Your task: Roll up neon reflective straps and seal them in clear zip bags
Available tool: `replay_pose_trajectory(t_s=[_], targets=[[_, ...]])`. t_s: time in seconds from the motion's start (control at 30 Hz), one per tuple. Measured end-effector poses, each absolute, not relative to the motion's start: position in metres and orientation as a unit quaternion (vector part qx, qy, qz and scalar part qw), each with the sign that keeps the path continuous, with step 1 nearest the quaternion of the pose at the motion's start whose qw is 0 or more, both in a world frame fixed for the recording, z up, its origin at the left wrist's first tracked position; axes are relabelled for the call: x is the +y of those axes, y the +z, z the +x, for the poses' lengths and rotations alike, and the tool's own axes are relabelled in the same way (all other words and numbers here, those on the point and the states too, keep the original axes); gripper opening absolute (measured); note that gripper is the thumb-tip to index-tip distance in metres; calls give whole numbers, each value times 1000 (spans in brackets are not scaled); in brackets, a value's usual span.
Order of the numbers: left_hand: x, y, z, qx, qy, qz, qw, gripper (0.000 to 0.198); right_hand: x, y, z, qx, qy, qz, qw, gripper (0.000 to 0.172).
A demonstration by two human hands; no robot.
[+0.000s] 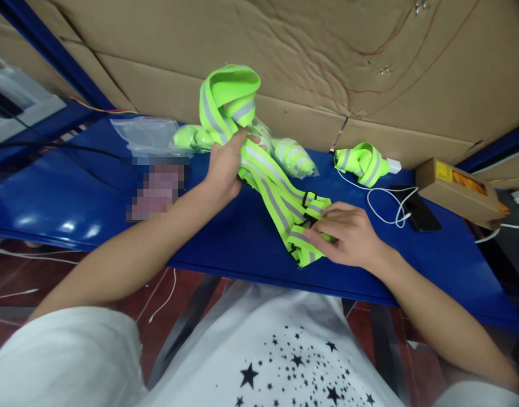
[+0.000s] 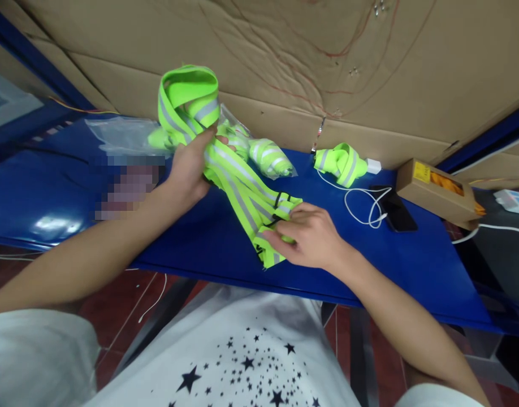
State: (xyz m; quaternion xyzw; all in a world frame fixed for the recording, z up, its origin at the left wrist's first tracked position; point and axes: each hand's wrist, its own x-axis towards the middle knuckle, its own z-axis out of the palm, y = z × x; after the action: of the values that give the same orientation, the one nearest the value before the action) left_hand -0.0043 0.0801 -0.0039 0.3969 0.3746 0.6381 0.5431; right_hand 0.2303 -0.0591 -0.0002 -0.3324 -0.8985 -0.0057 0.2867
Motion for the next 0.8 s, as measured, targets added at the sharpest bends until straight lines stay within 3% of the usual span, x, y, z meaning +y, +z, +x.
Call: replay_pose_trajectory(t_s=[0.13,0.23,0.3,0.4,0.47,0.57,0.7,0.8], targets=[[93,-10,-9,401,644,410,506,38,-51,7,242,-871,-49,-374,313,24],[110,-13,-20,404,664,411,476,41,-43,10,251,-875,-66,-393,275,55],[120,-13,-27,401,676,402,471,47,-38,11,257,-883,-53,-414,216,60],[123,-9,-31,396,693,370,476,55,-30,10,266,-868,7,-461,182,40],[116,-7,-26,389,694,365,483,48,-25,9,270,-829,7,-525,192,31],[97,-9,-13,381,666,392,508,34,-25,8,268,-752,-77,-610,237,45],[72,-12,4,381,607,423,555,28,-50,7,239,-853,-106,-453,237,61],[64,-10,8,373,591,469,540,30,-73,7,214,-927,-77,-326,167,40]])
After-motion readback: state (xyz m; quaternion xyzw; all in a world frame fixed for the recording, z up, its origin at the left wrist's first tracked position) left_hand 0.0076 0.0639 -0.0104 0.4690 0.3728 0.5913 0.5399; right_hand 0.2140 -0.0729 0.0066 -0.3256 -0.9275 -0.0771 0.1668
